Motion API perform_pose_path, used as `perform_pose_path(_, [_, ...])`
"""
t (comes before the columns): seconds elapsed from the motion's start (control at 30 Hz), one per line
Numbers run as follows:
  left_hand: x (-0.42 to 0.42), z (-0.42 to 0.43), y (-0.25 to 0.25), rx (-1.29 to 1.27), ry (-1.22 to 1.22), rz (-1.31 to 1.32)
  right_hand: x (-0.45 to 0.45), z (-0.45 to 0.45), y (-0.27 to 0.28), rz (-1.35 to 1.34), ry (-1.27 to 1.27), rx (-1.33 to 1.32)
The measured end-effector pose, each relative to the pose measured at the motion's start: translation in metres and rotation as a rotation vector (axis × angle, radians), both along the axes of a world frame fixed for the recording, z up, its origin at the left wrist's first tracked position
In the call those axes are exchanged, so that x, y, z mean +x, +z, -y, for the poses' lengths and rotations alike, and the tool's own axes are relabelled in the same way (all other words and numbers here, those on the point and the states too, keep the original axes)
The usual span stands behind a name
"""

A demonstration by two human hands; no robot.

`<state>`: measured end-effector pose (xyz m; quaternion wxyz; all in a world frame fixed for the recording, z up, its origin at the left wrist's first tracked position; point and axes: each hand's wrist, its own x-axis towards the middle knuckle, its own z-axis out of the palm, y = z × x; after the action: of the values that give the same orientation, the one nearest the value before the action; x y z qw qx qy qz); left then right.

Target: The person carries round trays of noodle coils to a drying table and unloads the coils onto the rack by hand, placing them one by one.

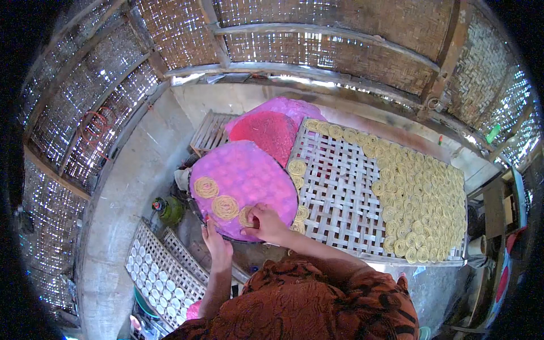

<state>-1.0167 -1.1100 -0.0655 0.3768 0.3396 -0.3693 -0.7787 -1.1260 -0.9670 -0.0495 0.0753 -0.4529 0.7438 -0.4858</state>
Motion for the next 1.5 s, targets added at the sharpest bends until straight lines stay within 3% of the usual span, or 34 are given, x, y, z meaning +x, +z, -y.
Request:
perform_pose_path(0.07, [-0.004, 0.001, -0.004, -0.032, -0.073, -0.113, -0.002, -0.004, 0.010, -0.292, -0.027, 0.012])
perform_pose_path(0.1, [-0.004, 0.002, -0.005, -0.031, -0.073, -0.114, -0.004, -0.005, 0.007, -0.293, -0.027, 0.013])
perform_pose_path(0.17, [-0.001, 0.004, -0.007, -0.045, -0.053, -0.088, -0.011, -0.008, -0.009, 0.074, 0.022, -0.087])
perform_pose_path(0.2, [0.001, 0.006, -0.008, -0.043, -0.054, -0.086, -0.016, -0.011, -0.017, 0.075, 0.020, -0.085])
perform_pose_path(0.27, [0.008, 0.012, -0.011, 0.012, 0.004, 0.073, -0.032, -0.018, -0.026, 1.255, -0.054, -0.380])
perform_pose_path(0.33, [0.022, 0.021, -0.009, 0.066, 0.003, 0.051, -0.052, -0.036, -0.013, 1.329, -0.051, -0.398])
perform_pose_path(0.4, [0.033, 0.024, -0.001, 0.181, -0.003, 0.009, -0.069, -0.056, -0.009, 1.428, -0.143, -0.587])
perform_pose_path(0.43, [0.036, 0.019, 0.016, 0.133, 0.065, 0.123, -0.079, -0.066, -0.024, 1.426, -0.151, -0.587])
perform_pose_path(0.5, [0.044, 0.025, 0.018, 0.125, 0.067, 0.109, -0.107, -0.080, -0.077, 1.013, -0.287, -0.486])
perform_pose_path(0.6, [0.062, 0.047, -0.001, 0.136, 0.118, 0.023, -0.120, -0.090, -0.099, 1.109, -0.413, -0.618])
perform_pose_path(0.67, [0.068, 0.053, -0.002, 0.006, 0.039, -0.041, -0.128, -0.092, -0.112, 1.147, -0.465, -0.596])
perform_pose_path(0.77, [0.067, 0.050, 0.015, 0.079, 0.093, -0.031, -0.144, -0.105, -0.167, 1.118, -0.510, -0.439])
perform_pose_path(0.83, [0.064, 0.050, 0.017, 0.114, 0.130, -0.008, -0.140, -0.106, -0.173, 0.821, -0.689, -0.202])
perform_pose_path(0.87, [0.065, 0.053, 0.008, 0.095, 0.114, -0.005, -0.140, -0.108, -0.175, 0.823, -0.687, -0.201])
perform_pose_path(0.93, [0.061, 0.049, 0.012, 0.076, 0.105, -0.005, -0.134, -0.108, -0.150, 0.076, -0.725, 0.262])
perform_pose_path(0.97, [0.053, 0.040, 0.019, 0.136, 0.080, 0.018, -0.132, -0.102, -0.144, -0.181, -0.644, 0.200])
perform_pose_path(1.07, [0.040, 0.018, 0.023, 0.162, 0.015, 0.029, -0.088, -0.047, -0.052, 0.042, -0.385, -0.060])
perform_pose_path(1.1, [0.034, 0.011, 0.018, 0.133, -0.045, 0.011, -0.068, -0.033, -0.009, -0.029, -0.117, -0.077])
perform_pose_path(1.13, [0.026, 0.005, 0.012, 0.104, -0.111, -0.009, -0.046, -0.017, 0.017, -0.065, -0.014, -0.148])
perform_pose_path(1.2, [0.012, -0.007, 0.001, 0.053, -0.260, -0.052, -0.018, 0.004, 0.026, -0.106, 0.079, -0.216])
perform_pose_path(1.27, [0.003, -0.011, -0.002, 0.028, -0.346, -0.080, -0.005, 0.010, 0.023, -0.521, 0.142, -0.128])
perform_pose_path(1.3, [0.001, -0.012, -0.003, 0.084, -0.341, -0.046, -0.009, 0.009, 0.021, -0.526, 0.137, -0.126])
perform_pose_path(1.4, [0.010, -0.008, -0.011, 0.202, -0.328, 0.007, -0.032, -0.002, 0.027, 0.619, -0.076, -0.059])
perform_pose_path(1.43, [0.018, -0.006, -0.025, 0.030, -0.287, 0.039, -0.046, -0.010, 0.038, 0.938, -0.146, -0.111])
perform_pose_path(1.5, [0.017, -0.005, 0.008, 0.251, -0.085, 0.118, -0.100, -0.034, -0.025, 1.144, -0.101, -0.553])
